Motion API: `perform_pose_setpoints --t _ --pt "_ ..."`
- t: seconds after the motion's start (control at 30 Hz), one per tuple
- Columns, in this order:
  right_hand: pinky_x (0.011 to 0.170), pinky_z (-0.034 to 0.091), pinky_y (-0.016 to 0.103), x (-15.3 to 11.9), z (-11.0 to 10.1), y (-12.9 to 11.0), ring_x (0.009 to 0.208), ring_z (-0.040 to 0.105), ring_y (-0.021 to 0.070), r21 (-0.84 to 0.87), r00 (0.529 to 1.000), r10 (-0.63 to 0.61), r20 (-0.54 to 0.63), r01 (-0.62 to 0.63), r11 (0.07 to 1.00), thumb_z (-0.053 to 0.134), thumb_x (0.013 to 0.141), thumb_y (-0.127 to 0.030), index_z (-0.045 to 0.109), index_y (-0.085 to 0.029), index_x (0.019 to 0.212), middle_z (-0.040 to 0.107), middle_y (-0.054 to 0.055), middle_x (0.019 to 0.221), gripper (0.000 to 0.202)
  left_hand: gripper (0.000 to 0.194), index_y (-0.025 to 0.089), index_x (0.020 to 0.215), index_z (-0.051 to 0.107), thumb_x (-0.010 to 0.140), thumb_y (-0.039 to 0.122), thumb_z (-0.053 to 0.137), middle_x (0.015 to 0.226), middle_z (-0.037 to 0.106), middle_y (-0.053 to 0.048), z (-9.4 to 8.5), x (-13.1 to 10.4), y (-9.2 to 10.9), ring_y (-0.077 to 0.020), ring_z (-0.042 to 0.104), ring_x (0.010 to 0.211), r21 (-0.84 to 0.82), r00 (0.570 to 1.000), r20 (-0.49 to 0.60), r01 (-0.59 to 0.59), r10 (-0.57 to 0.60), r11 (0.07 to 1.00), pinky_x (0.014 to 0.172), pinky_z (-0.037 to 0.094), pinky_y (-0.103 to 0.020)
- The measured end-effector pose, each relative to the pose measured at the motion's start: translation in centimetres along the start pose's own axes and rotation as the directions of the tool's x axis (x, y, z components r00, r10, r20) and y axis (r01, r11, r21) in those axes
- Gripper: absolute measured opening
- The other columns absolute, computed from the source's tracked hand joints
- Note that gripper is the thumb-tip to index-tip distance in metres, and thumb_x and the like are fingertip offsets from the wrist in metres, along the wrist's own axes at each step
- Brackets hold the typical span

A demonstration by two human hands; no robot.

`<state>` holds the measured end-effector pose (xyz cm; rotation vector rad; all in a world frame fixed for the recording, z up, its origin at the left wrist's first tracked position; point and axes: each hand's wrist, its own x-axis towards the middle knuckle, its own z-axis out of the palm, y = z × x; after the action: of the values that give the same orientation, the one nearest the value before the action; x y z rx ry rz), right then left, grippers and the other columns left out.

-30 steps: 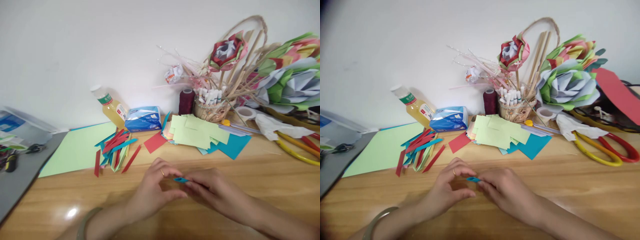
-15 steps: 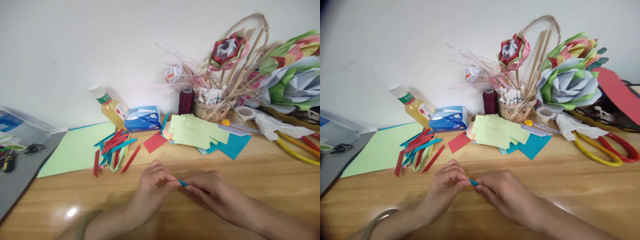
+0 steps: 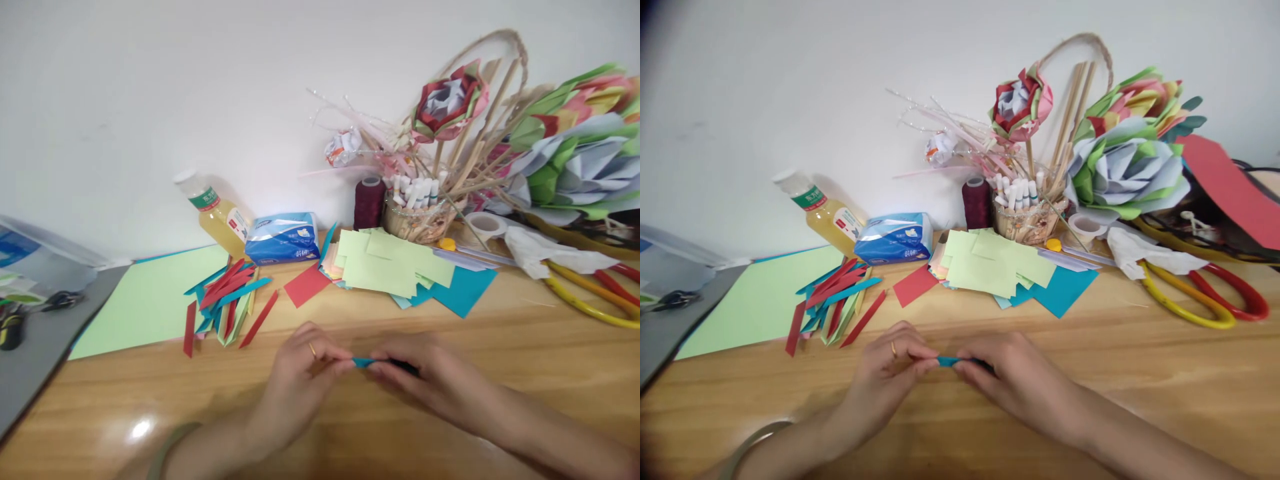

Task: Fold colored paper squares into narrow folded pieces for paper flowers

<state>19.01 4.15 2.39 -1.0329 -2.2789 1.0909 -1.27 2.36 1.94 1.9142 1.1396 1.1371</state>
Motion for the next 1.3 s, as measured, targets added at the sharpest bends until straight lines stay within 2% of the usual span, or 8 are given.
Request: perform_pose_setpoints --t 0.13,0.43,0.5,0.6,0.77,0.97,1.17,1.3 --pt "0.046 0.034 0.021 0.0 -1.0 0.4 0.051 0.047 0.0101 -0.010 0.994 0.059 -0.094 -0.061 0.998 0.048 0.088 -0.030 0.064 -0.020 0.075 0.059 -0.002 0.060 0.023 0.010 0.018 0.069 0.061 0.078 0.015 0.064 0.066 0.057 0.001 -0.3 0.2 0.0 -0.0117 0.054 0.062 -0.017 0.984 -0.051 0.169 -0.170 0.985 0.058 0.043 -0.021" --pt "0.050 0.042 0.021 -0.2 -1.3 0.2 0.056 0.056 0.0114 0.051 0.975 0.076 -0.208 -0.067 0.996 0.055 0.084 -0.027 0.065 -0.021 0.078 0.066 -0.001 0.066 0.013 0.009 0.018 0.070 0.058 0.079 0.018 0.058 0.070 0.062 -0.001 -0.2 -0.4 0.6 -0.0137 0.058 0.066 -0.033 0.965 0.047 0.261 -0.259 0.965 0.063 0.048 -0.024" --pt "0.051 0.042 0.021 -0.4 -1.2 0.0 0.056 0.056 0.0113 0.038 0.979 0.054 -0.198 -0.048 0.998 0.055 0.084 -0.027 0.065 -0.021 0.078 0.065 -0.002 0.066 0.013 0.003 0.018 0.076 0.059 0.078 0.020 0.060 0.076 0.065 -0.003 -0.1 -0.5 0.6 -0.0148 0.061 0.070 -0.094 0.953 0.102 0.294 -0.285 0.951 0.066 0.049 -0.026" --pt "0.057 0.044 0.021 -0.6 -0.7 -0.3 0.063 0.059 0.0113 0.041 0.989 -0.014 -0.150 0.021 0.999 0.054 0.086 -0.025 0.066 -0.022 0.083 0.068 -0.001 0.074 0.013 0.029 0.019 0.108 0.057 0.080 0.027 0.062 0.086 0.068 -0.005 -0.1 -0.5 0.7 -0.0169 0.062 0.074 -0.143 0.904 0.296 0.360 -0.307 0.922 0.068 0.050 -0.027" --pt "0.060 0.045 0.020 -0.9 -0.1 -0.7 0.065 0.061 0.0105 0.019 0.981 -0.089 -0.170 0.094 0.995 0.055 0.087 -0.026 0.066 -0.024 0.089 0.069 -0.002 0.077 0.012 0.030 0.023 0.108 0.062 0.095 0.033 0.037 0.068 0.063 0.000 -0.4 -0.2 1.5 -0.0141 0.058 0.063 -0.064 0.859 0.471 0.261 -0.201 0.963 0.063 0.046 -0.023" --pt "0.063 0.047 0.019 -0.9 -0.5 -0.9 0.071 0.063 0.0113 0.166 0.994 -0.005 -0.114 0.024 0.986 0.056 0.087 -0.026 0.067 -0.025 0.094 0.070 -0.002 0.082 0.013 0.033 0.022 0.095 0.065 0.097 0.031 0.033 0.082 0.066 -0.003 -0.4 0.0 1.9 -0.0159 0.060 0.078 -0.024 0.893 0.427 0.165 -0.139 0.986 0.074 0.044 -0.024" --pt "0.072 0.046 0.020 -0.8 -0.6 -1.1 0.080 0.062 0.0104 0.217 0.994 -0.088 -0.064 0.100 0.971 0.051 0.091 -0.021 0.067 -0.025 0.097 0.069 -0.002 0.088 0.017 0.040 0.018 0.075 0.060 0.097 0.034 0.030 0.067 0.059 -0.002 0.0 -0.1 1.9 -0.0139 0.055 0.062 0.041 0.902 0.409 0.133 -0.138 0.990 0.060 0.042 -0.022" --pt "0.069 0.045 0.020 -0.9 -0.4 -1.3 0.077 0.062 0.0102 0.216 0.993 -0.094 -0.074 0.108 0.970 0.051 0.090 -0.020 0.066 -0.026 0.096 0.069 -0.002 0.084 0.017 0.041 0.019 0.086 0.064 0.096 0.041 0.031 0.069 0.061 -0.003 0.1 0.1 2.1 -0.0153 0.055 0.063 0.022 0.910 0.412 0.050 -0.055 0.999 0.061 0.041 -0.023"
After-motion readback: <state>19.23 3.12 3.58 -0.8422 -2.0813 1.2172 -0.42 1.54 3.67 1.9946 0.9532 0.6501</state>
